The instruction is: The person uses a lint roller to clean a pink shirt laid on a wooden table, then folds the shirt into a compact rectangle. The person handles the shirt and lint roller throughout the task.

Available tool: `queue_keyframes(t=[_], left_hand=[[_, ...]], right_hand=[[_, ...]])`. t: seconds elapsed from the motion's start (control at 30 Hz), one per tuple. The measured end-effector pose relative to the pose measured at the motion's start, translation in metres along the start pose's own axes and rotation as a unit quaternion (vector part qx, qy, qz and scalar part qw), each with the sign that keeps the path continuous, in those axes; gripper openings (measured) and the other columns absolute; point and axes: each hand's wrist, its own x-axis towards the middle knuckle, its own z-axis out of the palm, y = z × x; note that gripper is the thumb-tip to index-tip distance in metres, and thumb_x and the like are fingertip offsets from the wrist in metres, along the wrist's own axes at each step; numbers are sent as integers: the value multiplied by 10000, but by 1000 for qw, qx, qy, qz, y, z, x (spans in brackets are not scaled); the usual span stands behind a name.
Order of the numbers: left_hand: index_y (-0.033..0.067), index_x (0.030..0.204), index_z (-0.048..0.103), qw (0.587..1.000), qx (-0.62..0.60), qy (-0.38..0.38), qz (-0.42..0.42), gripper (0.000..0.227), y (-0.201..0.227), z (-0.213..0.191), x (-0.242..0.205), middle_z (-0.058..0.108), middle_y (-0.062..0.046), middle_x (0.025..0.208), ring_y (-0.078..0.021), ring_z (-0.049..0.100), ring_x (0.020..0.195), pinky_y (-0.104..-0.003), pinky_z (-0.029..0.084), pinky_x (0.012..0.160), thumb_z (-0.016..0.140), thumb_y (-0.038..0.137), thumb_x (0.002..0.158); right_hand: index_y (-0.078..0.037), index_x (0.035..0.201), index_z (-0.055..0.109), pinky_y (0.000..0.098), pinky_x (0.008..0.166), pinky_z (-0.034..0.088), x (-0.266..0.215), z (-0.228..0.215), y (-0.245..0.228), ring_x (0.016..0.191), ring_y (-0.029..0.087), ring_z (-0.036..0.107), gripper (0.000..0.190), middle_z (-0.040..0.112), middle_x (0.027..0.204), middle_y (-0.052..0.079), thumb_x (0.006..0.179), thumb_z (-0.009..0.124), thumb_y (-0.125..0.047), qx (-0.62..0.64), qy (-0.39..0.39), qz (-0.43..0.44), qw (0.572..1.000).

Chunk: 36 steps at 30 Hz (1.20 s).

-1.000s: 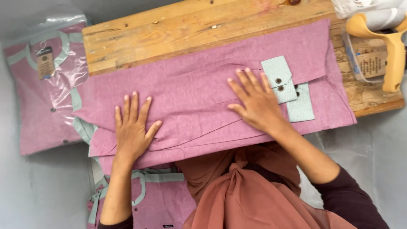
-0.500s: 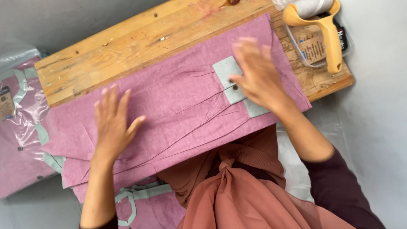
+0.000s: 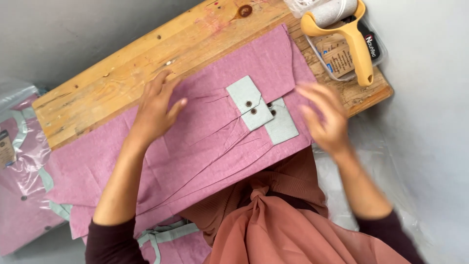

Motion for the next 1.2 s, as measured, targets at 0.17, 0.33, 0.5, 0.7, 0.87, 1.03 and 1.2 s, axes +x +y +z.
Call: queue_keyframes(t=[0.17, 0.33, 0.5, 0.7, 0.87, 1.03, 1.2], left_hand=[[66, 1435, 521, 968, -236, -46, 69, 419, 45, 24, 117, 535, -155, 1401, -192, 768, 756, -350, 530, 804, 501, 265, 1067], [35, 1482, 433, 923, -369, -107, -30, 479, 89, 68, 195, 492, -159, 1483, -151, 792, 700, -220, 662, 585, 521, 129, 1020], [49, 1431, 524, 911, -383, -137, -71, 459, 115, 62, 203, 608, -15, 1019, -112, 783, 640, -162, 657, 540, 586, 1, 979], [55, 1136, 678, 877, -436, -191, -62, 349, 104, 45, 203, 756, -106, 948, -124, 783, 738, -174, 678, 649, 375, 19, 968], [176, 673, 567, 857, -488, -146, -73, 236, 81, 31, 200, 779, -74, 937, -204, 727, 1031, -378, 550, 1097, 366, 159, 796], [122, 966, 654, 968, -248, 43, -11, 250, 80, 42, 200, 723, -80, 991, -216, 708, 900, -354, 557, 755, 484, 305, 959], [110, 1046, 593, 938, -119, 92, 313, 174, 123, 51, 123, 618, -42, 1003, -172, 618, 860, -270, 558, 704, 658, -20, 951]], right_hand=[[-135, 1230, 459, 218, 869, 465, -118, 68, -26, 1035, 122, 525, 361, 511, 1163, 44, 951, 672, -50, 258, 482, 362, 755], [-76, 1195, 496, 249, 670, 467, -129, 75, -19, 747, 137, 586, 307, 606, 921, 76, 992, 654, -244, 373, 384, 436, 724], [-94, 983, 572, 195, 515, 403, -109, 59, -15, 524, 75, 528, 251, 613, 699, 24, 948, 716, -297, 324, 364, 485, 726], [-21, 782, 512, 419, 890, 484, -102, 46, 1, 1049, 333, 542, 282, 526, 1147, 176, 912, 720, -159, -35, 306, 203, 930], [-90, 670, 534, 508, 1235, 268, -60, 11, 3, 1303, 333, 630, 276, 730, 1275, 115, 896, 591, 57, -13, 23, -115, 993], [-96, 878, 700, 595, 1205, 283, -51, 1, 15, 1117, 251, 727, 44, 765, 1134, 97, 850, 669, -110, 79, -16, -88, 993], [-2, 1120, 686, 406, 905, 554, 6, -4, 25, 1028, 274, 727, 167, 749, 1075, 138, 1016, 556, 3, 67, 13, -21, 997]])
